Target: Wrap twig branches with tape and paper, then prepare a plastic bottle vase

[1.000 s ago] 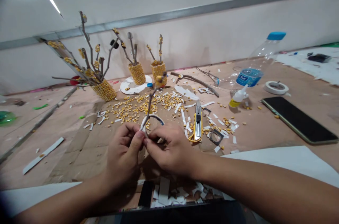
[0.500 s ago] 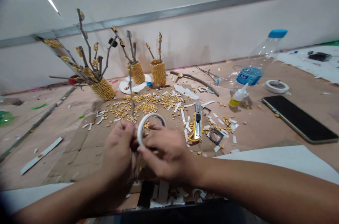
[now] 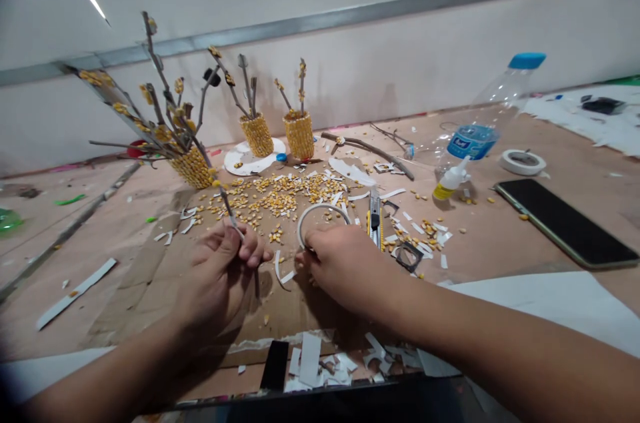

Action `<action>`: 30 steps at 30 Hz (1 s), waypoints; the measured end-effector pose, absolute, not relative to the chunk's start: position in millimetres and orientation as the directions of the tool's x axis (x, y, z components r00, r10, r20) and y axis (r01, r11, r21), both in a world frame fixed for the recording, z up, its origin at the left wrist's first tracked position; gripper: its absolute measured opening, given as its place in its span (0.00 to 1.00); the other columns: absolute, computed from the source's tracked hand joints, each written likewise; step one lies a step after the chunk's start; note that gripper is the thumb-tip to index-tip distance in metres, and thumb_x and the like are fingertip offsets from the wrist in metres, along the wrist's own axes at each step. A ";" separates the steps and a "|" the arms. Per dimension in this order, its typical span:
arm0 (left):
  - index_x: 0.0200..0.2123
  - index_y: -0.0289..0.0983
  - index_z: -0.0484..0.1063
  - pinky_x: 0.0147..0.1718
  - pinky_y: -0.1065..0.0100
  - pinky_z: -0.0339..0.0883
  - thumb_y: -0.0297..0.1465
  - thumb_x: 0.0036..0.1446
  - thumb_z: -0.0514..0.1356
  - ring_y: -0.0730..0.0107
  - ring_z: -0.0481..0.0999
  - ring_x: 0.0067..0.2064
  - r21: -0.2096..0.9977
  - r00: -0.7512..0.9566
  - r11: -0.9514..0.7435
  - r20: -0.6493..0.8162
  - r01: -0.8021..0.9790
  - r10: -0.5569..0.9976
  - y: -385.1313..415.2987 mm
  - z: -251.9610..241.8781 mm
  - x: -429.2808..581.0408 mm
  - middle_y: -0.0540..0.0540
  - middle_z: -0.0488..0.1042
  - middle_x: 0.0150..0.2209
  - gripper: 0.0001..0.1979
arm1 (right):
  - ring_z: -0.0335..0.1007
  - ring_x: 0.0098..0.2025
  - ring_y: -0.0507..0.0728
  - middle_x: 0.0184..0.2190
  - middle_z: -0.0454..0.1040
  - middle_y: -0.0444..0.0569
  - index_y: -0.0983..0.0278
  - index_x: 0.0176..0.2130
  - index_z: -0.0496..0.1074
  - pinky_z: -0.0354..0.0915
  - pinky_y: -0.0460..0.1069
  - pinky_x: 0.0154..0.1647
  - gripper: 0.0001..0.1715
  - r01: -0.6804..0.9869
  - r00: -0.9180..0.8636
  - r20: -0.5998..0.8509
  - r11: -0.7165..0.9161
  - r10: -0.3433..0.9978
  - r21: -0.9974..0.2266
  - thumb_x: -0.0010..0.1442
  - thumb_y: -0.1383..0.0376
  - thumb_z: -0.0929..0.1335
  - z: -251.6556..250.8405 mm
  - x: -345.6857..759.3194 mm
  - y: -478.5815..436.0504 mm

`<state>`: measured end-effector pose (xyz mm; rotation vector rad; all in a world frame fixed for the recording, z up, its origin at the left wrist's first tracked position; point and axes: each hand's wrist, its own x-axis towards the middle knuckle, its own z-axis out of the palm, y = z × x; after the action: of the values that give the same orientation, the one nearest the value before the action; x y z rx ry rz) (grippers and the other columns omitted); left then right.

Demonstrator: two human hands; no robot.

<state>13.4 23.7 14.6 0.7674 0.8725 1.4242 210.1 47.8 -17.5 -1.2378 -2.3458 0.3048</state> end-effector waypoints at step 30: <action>0.37 0.38 0.81 0.31 0.77 0.71 0.35 0.70 0.61 0.74 0.79 0.31 0.938 0.236 -0.149 0.075 0.313 0.969 0.0 5.6 13.0 0.50 0.81 0.30 0.11 | 0.74 0.28 0.52 0.25 0.79 0.44 0.63 0.29 0.79 0.66 0.45 0.30 0.13 0.032 -0.322 0.218 0.240 0.921 -0.970 0.65 0.62 0.72 11.3 202.1 39.6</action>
<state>13.0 0.0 5.6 1.6359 1.2167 0.9438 202.1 39.6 11.3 -0.9117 -1.5968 1.2206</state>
